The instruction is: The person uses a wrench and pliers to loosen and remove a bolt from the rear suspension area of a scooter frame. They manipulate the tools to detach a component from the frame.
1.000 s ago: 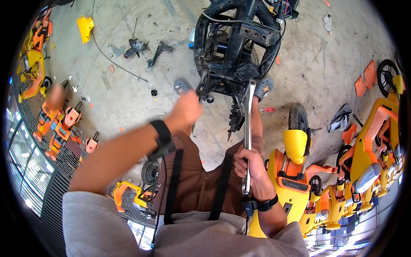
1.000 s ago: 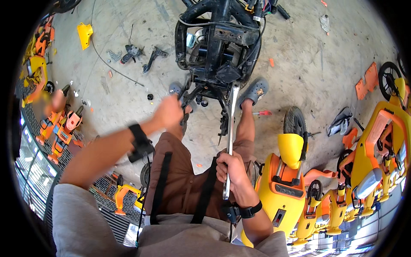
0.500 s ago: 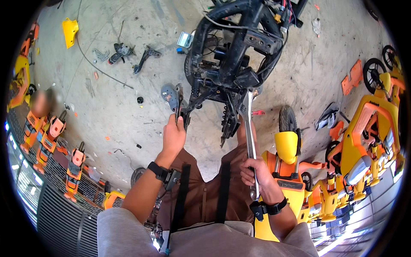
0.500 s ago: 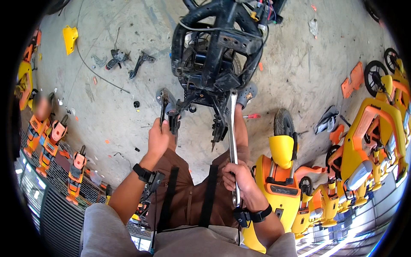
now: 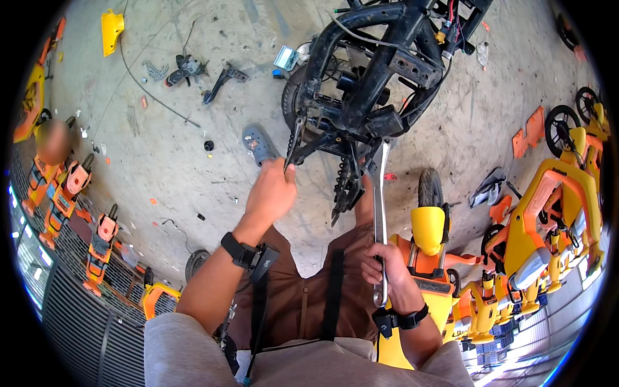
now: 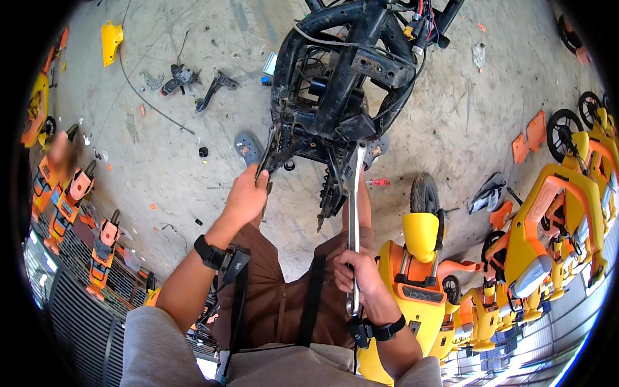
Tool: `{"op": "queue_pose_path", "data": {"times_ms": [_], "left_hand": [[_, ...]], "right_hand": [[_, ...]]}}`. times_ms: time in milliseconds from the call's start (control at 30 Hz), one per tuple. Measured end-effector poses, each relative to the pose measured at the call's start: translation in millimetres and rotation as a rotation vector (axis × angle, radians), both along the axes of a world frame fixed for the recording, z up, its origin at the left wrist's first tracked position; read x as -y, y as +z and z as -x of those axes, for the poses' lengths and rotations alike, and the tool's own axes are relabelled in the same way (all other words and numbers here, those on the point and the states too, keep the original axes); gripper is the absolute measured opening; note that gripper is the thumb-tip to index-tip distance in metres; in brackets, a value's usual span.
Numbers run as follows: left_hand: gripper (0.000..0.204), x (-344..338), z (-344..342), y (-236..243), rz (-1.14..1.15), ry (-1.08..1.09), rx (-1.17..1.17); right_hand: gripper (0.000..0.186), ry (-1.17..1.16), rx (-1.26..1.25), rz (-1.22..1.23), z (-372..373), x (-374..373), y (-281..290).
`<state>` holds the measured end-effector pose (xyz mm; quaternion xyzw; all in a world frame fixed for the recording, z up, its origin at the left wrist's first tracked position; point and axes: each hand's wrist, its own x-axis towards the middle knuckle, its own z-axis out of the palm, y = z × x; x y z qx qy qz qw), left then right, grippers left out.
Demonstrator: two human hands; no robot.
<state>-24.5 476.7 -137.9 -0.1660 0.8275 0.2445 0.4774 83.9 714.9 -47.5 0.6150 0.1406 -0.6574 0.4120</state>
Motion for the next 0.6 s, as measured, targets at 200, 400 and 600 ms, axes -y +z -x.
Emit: {"op": "queue_pose_path", "data": {"times_ms": [200,400,600], "left_hand": [[0.026,-8,22,-5,-0.054,-0.072,-0.021],[0.03,-26,77,2,-0.043,-0.295,0.236],[0.028,-26,82,9,-0.067,-0.17,0.356]], "right_hand": [[0.014,0.009,-0.013,0.021,-3,-4,-1],[0.012,-0.004,-0.045,0.023,-4,-4,-6],[0.008,-0.005,-0.05,0.024,-9,-3,-7]]}}
